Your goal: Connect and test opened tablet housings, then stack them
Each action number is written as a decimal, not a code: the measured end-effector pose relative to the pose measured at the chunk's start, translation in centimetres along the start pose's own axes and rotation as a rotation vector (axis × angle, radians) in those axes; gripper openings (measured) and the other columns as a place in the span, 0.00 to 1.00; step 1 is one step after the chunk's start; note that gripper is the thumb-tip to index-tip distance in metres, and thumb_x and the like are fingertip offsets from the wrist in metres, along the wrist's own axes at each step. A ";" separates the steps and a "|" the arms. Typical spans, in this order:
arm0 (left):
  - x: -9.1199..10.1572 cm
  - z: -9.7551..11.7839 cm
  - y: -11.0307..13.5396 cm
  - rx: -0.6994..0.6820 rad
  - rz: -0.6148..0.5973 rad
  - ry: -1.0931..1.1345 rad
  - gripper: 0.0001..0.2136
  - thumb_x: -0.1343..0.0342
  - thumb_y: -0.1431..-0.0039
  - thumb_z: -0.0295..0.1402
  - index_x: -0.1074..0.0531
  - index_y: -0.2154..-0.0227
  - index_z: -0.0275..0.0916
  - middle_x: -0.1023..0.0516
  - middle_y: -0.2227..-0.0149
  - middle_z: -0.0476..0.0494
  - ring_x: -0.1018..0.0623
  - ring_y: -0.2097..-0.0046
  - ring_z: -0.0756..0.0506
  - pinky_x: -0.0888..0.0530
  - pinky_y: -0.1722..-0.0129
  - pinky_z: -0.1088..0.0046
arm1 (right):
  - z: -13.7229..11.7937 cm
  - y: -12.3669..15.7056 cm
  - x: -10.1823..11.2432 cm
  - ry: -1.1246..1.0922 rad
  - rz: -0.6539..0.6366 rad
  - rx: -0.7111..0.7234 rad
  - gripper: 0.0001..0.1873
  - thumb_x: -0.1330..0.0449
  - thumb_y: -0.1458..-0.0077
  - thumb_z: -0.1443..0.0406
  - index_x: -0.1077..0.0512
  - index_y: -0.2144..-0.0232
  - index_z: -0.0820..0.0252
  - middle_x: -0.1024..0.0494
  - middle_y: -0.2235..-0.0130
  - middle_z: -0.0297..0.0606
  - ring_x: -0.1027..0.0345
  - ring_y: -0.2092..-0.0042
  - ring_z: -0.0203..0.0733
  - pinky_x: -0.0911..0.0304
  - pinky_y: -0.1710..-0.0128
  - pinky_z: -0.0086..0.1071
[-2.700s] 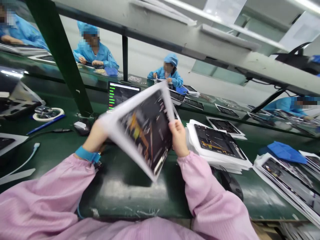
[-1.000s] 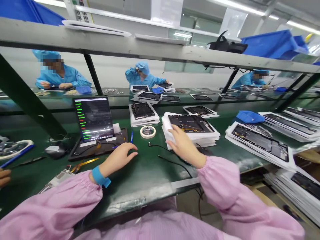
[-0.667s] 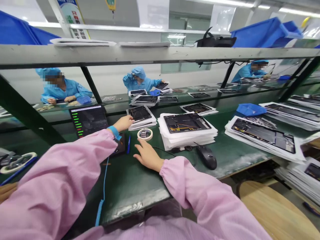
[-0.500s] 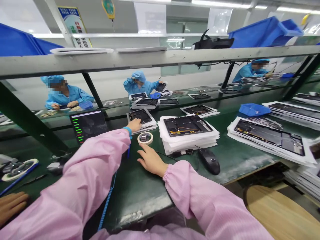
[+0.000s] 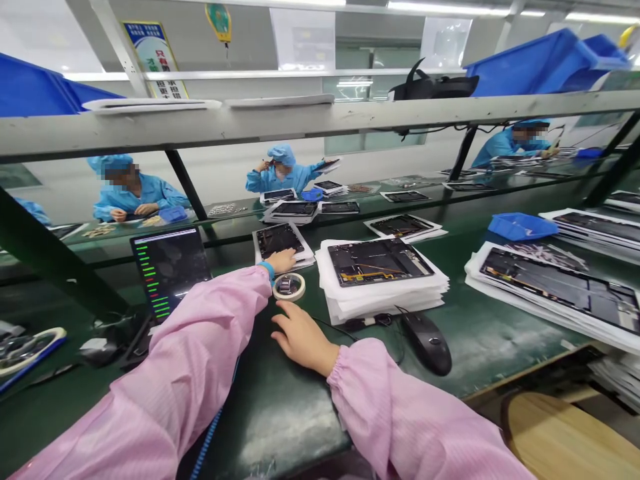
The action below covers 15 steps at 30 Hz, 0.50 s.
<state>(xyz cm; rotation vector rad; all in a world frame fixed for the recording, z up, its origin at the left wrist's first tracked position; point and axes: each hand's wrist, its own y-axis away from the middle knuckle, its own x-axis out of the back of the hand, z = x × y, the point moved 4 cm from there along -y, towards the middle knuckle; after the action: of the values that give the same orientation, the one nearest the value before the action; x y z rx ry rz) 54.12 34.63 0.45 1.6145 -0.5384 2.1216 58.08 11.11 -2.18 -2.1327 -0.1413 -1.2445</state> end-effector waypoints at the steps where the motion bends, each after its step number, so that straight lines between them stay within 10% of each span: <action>1: 0.3 0.2 0.1 0.016 -0.004 0.026 0.18 0.45 0.37 0.38 0.33 0.47 0.36 0.33 0.44 0.37 0.32 0.42 0.38 0.35 0.42 0.47 | 0.0 0.0 0.1 -0.003 0.008 0.002 0.14 0.41 0.42 0.66 0.28 0.53 0.66 0.35 0.41 0.53 0.41 0.39 0.52 0.40 0.41 0.45; 7: 1.4 5.1 2.0 0.061 -0.078 0.314 0.14 0.52 0.35 0.35 0.28 0.54 0.32 0.25 0.51 0.33 0.24 0.50 0.41 0.28 0.51 0.66 | -0.9 -0.1 1.6 -0.092 0.173 0.082 0.10 0.47 0.38 0.67 0.27 0.59 0.61 0.26 0.50 0.44 0.33 0.48 0.43 0.36 0.46 0.38; 11: 0.4 9.1 4.7 0.094 -0.285 0.521 0.18 0.50 0.37 0.42 0.25 0.73 0.32 0.21 0.72 0.35 0.21 0.72 0.43 0.28 0.72 0.72 | -1.4 0.0 1.4 -0.067 0.113 0.144 0.12 0.50 0.37 0.66 0.28 0.59 0.59 0.23 0.59 0.41 0.31 0.55 0.42 0.34 0.52 0.36; 15: 0.8 10.2 6.4 0.160 -0.241 0.613 0.15 0.43 0.42 0.38 0.30 0.81 0.34 0.27 0.80 0.43 0.26 0.77 0.47 0.34 0.77 0.76 | -1.3 0.2 1.1 -0.001 0.066 0.146 0.11 0.50 0.38 0.65 0.28 0.61 0.60 0.23 0.63 0.42 0.31 0.60 0.43 0.34 0.57 0.35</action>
<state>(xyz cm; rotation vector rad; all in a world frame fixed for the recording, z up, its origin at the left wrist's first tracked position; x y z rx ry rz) 58.63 23.83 3.40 0.9481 0.0233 2.3469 57.80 9.98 -0.98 -1.9972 -0.1563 -1.1591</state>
